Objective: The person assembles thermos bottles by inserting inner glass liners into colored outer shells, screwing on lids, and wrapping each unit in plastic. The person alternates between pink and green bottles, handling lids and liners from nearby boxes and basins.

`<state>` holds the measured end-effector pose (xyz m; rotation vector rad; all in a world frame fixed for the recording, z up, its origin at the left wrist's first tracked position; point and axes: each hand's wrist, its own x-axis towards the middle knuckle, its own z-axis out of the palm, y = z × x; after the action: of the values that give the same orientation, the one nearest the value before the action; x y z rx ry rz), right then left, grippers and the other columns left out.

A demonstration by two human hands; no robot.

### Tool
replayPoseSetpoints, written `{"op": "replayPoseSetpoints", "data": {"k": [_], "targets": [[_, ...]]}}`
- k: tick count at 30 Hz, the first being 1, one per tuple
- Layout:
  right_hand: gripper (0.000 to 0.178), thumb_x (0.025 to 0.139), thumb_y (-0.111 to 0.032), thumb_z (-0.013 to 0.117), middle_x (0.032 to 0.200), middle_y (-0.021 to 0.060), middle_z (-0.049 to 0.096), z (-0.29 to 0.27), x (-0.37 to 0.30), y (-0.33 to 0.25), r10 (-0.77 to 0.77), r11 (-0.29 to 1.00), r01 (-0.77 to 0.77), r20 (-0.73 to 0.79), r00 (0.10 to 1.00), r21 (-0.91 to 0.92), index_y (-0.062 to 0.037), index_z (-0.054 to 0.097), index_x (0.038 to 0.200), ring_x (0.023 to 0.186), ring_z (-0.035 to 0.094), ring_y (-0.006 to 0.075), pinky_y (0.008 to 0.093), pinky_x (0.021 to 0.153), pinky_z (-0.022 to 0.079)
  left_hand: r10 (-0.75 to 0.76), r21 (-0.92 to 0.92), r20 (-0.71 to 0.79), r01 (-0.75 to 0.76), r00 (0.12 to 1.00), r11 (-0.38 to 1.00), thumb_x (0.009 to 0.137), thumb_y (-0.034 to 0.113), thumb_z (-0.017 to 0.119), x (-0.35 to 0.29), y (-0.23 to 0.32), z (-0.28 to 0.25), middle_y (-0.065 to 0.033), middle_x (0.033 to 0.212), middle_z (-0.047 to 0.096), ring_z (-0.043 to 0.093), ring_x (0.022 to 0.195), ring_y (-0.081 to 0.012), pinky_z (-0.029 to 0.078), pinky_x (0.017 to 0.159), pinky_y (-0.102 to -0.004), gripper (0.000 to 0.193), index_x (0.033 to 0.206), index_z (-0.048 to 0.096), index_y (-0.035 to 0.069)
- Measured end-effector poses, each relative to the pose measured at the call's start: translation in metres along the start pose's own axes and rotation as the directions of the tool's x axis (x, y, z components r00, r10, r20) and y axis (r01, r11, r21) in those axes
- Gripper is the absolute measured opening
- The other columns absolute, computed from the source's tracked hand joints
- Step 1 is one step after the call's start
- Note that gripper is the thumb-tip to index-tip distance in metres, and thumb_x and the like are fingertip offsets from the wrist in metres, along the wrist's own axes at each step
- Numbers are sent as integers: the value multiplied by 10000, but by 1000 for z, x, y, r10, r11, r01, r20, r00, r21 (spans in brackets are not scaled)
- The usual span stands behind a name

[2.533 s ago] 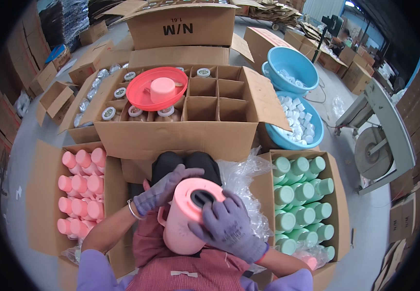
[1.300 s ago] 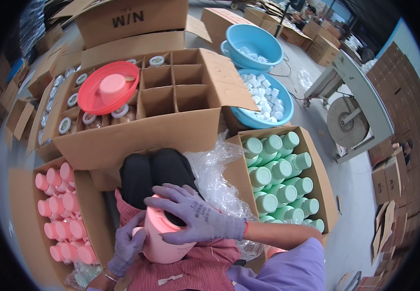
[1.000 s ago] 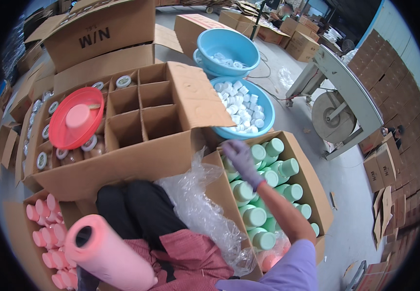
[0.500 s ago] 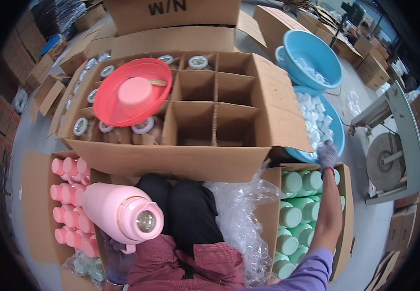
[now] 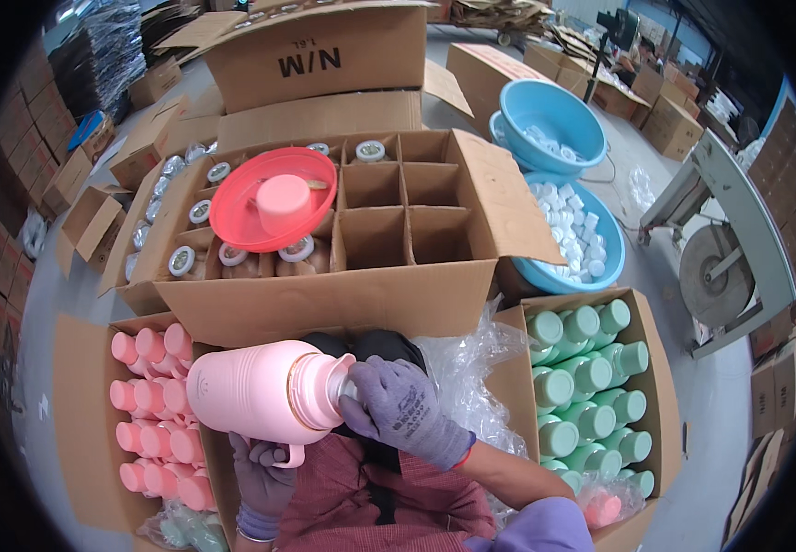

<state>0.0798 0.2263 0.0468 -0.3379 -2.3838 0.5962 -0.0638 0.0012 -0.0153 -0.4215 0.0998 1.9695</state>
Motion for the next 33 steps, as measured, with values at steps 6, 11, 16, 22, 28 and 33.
{"op": "replayPoseSetpoints", "data": {"k": [6, 11, 16, 22, 28, 33], "targets": [[283, 931, -175, 586, 837, 200, 630, 28, 17, -31, 315, 942, -322, 82, 945, 96, -8, 506, 1145, 742, 634, 421, 494, 635, 499, 171, 145, 116, -187, 978, 972, 1063, 446, 440, -6, 11, -14, 47, 680, 427, 463, 643, -122, 540, 795, -380, 394, 1111, 606, 92], [193, 959, -166, 580, 930, 184, 607, 54, 68, -7, 3, 988, 22, 155, 988, -154, -41, 564, 1105, 784, 663, 358, 444, 592, 525, 307, 88, 159, -324, 938, 942, 1075, 402, 416, 7, 19, -30, -78, 916, 714, 712, 900, -260, 569, 936, -460, 437, 1132, 608, 15], [553, 819, -383, 751, 1187, 187, 582, 80, 208, 52, -118, 975, 60, -263, 958, -215, -109, 576, 1267, 1085, 579, 389, 481, 923, 479, 275, -139, 208, -249, 939, 958, 1068, 366, 450, 23, 54, -27, -159, 1122, 721, 713, 1019, -255, 552, 1002, -470, 420, 1208, 608, 3], [748, 755, -362, 790, 1289, 189, 549, 70, 239, 53, -3, 994, 18, -140, 990, 103, -96, 514, 1397, 1210, 511, 384, 449, 1043, 427, 326, -41, 355, -333, 876, 942, 1066, 330, 469, 33, 55, -4, -138, 1129, 723, 717, 1007, -231, 548, 1008, -445, 382, 1250, 596, 20], [795, 806, -369, 758, 1481, 225, 390, 30, 105, 0, -381, 889, 373, -23, 924, 265, -22, 438, 1446, 1334, 449, 375, 489, 1106, 368, 153, -102, 254, -131, 955, 986, 1076, 348, 448, 35, 36, 4, -24, 830, 675, 685, 777, -190, 581, 913, -418, 324, 1133, 592, 63], [725, 953, -447, 607, 1504, 158, 401, 38, 53, 6, 279, 630, -226, 56, 959, 743, -52, 346, 1502, 1354, 448, 281, 450, 1120, 388, 394, 468, 412, -562, 821, 682, 1076, 360, 443, 23, 6, 37, -64, 851, 630, 623, 708, -207, 588, 791, -401, 331, 1069, 602, 69]]}}
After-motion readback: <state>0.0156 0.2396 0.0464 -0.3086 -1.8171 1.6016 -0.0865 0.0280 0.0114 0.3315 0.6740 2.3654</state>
